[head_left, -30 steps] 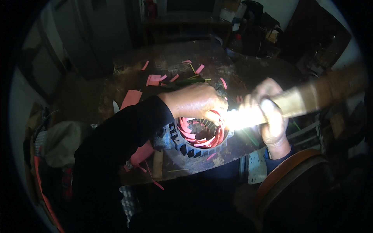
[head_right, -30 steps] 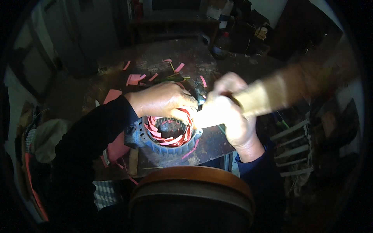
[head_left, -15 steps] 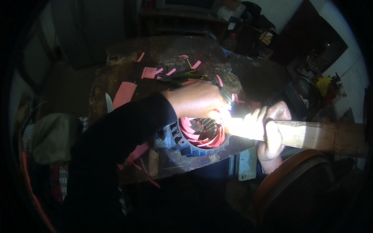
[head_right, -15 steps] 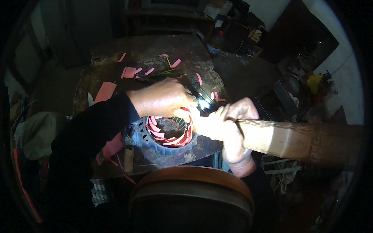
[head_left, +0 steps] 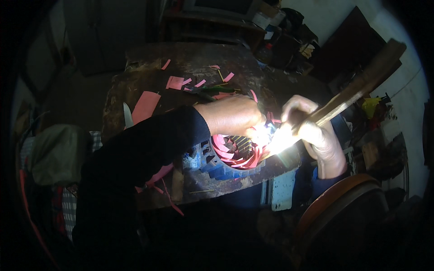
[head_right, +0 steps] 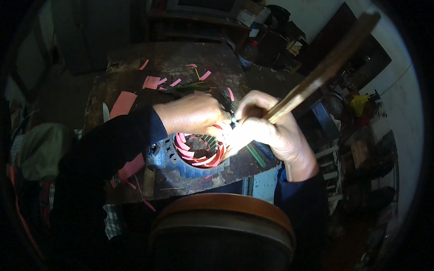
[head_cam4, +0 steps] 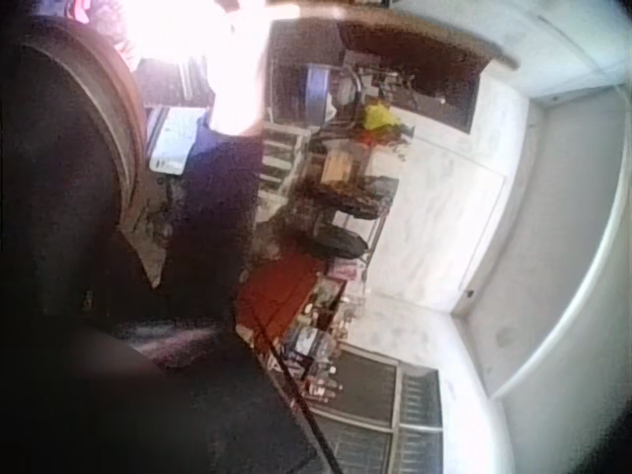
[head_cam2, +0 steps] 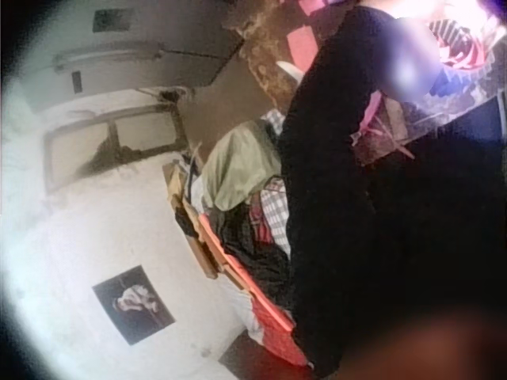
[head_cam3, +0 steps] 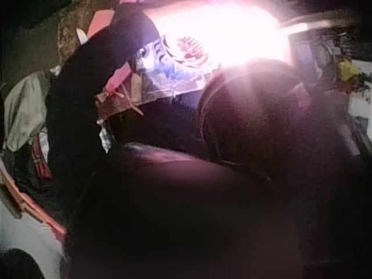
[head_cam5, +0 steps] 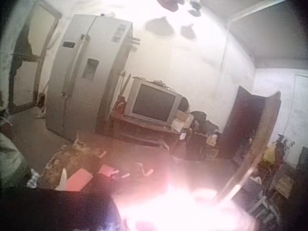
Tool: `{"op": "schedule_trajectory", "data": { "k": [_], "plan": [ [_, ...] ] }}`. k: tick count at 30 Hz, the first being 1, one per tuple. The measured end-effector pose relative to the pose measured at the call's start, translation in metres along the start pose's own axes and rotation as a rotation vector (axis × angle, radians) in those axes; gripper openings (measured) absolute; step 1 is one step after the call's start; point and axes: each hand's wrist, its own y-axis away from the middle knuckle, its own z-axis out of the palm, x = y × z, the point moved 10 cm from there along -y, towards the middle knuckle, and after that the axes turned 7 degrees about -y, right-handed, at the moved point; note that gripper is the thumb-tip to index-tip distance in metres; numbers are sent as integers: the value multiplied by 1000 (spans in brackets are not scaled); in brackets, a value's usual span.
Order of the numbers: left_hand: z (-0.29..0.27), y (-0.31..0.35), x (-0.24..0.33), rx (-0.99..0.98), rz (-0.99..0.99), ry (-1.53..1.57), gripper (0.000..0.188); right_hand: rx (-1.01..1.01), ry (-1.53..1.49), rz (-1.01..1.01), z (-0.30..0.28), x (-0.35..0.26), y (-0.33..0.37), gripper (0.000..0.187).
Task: The person cuts pink insulating material into strips using a knife and inserts them into the slots of a blue motor stator. They then use a wooden mallet to tap the strips into place and adjust them by hand.
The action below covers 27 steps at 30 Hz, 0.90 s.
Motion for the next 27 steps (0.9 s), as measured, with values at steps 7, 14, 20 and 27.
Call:
{"op": "schedule_trajectory", "data": {
  "k": [7, 14, 20, 27],
  "plan": [
    [4, -1, -3, -101, -53, -161, 30, -298, -384, -49, 29, 30, -7, 28],
    [-1, 3, 0, 50, -7, -40, 19, -98, -589, -357, 14, 23, 25, 28],
    [-7, 3, 3, 147, 15, -7, 18, -263, -540, -419, 17, 21, 19, 26],
    [1, 1, 1, 68, 16, -57, 19, -151, -640, -286, -1, 55, 30, 15]
  ]
}}
